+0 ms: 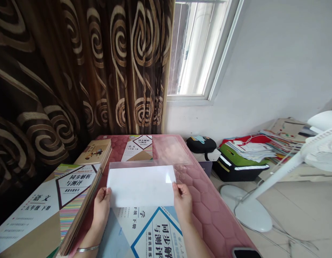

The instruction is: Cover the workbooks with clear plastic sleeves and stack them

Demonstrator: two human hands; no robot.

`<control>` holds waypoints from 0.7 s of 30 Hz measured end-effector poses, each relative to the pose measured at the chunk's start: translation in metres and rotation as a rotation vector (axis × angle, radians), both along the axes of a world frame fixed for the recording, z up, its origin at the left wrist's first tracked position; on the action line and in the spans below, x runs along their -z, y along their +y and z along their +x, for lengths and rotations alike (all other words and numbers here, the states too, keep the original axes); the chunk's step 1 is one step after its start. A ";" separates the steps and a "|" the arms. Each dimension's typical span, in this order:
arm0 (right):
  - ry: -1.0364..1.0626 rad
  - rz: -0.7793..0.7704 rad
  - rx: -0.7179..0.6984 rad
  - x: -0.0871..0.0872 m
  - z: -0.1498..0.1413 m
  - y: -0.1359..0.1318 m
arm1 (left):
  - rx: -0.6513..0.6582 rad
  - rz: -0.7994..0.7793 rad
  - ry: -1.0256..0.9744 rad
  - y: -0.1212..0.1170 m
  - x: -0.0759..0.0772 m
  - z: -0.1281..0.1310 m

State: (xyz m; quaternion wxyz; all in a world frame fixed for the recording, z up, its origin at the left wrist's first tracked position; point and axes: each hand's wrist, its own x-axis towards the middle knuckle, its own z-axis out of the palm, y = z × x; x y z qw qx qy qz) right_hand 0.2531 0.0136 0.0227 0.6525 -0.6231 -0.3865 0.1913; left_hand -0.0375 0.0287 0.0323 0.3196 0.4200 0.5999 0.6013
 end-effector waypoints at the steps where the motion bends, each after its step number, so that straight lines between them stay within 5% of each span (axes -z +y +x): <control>1: 0.003 0.000 0.001 -0.001 -0.001 -0.001 | -0.001 0.001 0.013 0.000 0.000 0.000; 8: 0.015 -0.019 -0.103 -0.007 -0.002 -0.009 | -0.040 -0.002 0.056 0.000 -0.001 0.001; 21: -0.101 -0.047 -0.004 0.007 -0.001 -0.002 | -0.040 0.009 -0.007 -0.002 -0.003 0.004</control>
